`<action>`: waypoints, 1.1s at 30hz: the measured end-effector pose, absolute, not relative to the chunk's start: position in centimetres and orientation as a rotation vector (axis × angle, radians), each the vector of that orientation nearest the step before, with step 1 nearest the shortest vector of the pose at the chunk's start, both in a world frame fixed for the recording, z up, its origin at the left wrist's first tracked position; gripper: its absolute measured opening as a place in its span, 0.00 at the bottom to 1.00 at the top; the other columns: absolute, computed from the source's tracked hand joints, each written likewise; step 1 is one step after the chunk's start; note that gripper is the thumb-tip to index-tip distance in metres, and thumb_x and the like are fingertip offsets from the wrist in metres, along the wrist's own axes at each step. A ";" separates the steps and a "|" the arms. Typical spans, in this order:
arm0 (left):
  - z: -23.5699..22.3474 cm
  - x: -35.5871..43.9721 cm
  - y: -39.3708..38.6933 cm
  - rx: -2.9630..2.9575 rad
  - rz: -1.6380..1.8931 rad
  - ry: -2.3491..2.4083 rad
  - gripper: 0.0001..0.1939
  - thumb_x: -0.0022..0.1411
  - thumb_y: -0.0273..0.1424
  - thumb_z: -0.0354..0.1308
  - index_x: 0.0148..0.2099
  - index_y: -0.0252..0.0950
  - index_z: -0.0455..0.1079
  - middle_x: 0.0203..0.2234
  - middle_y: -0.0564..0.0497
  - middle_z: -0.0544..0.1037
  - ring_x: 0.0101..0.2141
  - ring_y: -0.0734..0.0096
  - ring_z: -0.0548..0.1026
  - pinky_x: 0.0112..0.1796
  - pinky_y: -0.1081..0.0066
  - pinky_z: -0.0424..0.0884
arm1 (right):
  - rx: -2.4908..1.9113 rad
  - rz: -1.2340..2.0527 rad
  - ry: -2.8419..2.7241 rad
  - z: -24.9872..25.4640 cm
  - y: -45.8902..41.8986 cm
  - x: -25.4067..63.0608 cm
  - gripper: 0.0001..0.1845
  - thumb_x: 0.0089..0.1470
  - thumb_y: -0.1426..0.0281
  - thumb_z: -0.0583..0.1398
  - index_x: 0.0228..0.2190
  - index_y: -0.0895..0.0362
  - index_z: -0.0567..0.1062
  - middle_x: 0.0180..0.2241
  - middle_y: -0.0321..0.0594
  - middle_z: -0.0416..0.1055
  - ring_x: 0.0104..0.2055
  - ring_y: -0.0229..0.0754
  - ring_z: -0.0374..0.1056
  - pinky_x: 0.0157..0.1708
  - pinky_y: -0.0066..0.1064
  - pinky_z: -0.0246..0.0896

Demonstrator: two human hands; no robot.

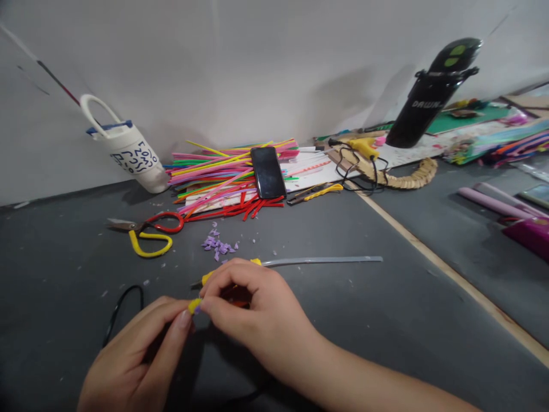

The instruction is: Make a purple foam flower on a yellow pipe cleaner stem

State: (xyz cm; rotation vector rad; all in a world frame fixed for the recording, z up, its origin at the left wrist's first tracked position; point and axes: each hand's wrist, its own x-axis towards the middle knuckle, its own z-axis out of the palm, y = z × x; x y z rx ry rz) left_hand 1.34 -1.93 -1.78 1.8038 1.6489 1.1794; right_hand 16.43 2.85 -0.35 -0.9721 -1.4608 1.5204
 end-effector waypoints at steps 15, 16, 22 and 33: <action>-1.9 1.4 -2.0 1.857 1.171 1.662 0.10 0.59 0.26 0.53 0.34 0.41 0.75 0.23 0.56 0.75 0.25 0.73 0.74 0.27 0.76 0.68 | -1.007 1.383 -1.532 -0.7 2.7 16.3 0.08 0.49 0.77 0.59 0.21 0.56 0.69 0.27 0.36 0.71 0.33 0.37 0.68 0.34 0.27 0.61; -2.0 1.4 -2.0 1.867 1.170 1.670 0.09 0.59 0.27 0.53 0.33 0.41 0.75 0.23 0.56 0.74 0.25 0.73 0.74 0.27 0.77 0.67 | -1.006 1.369 -1.537 -0.7 2.7 16.3 0.08 0.49 0.78 0.59 0.21 0.56 0.69 0.27 0.36 0.71 0.32 0.37 0.68 0.34 0.27 0.61; -2.1 1.4 -2.1 1.901 1.145 1.697 0.09 0.59 0.27 0.53 0.33 0.40 0.74 0.22 0.57 0.73 0.24 0.76 0.73 0.27 0.77 0.66 | -1.004 1.327 -1.557 -0.9 2.6 16.2 0.09 0.49 0.79 0.59 0.21 0.57 0.69 0.27 0.36 0.72 0.33 0.37 0.68 0.34 0.27 0.61; -1.5 1.6 -2.0 1.656 1.215 1.671 0.09 0.56 0.29 0.55 0.26 0.41 0.75 0.19 0.58 0.73 0.21 0.75 0.71 0.25 0.78 0.65 | -1.002 1.383 -1.520 -0.5 2.5 16.5 0.04 0.49 0.75 0.59 0.24 0.57 0.72 0.27 0.38 0.72 0.32 0.38 0.68 0.32 0.28 0.62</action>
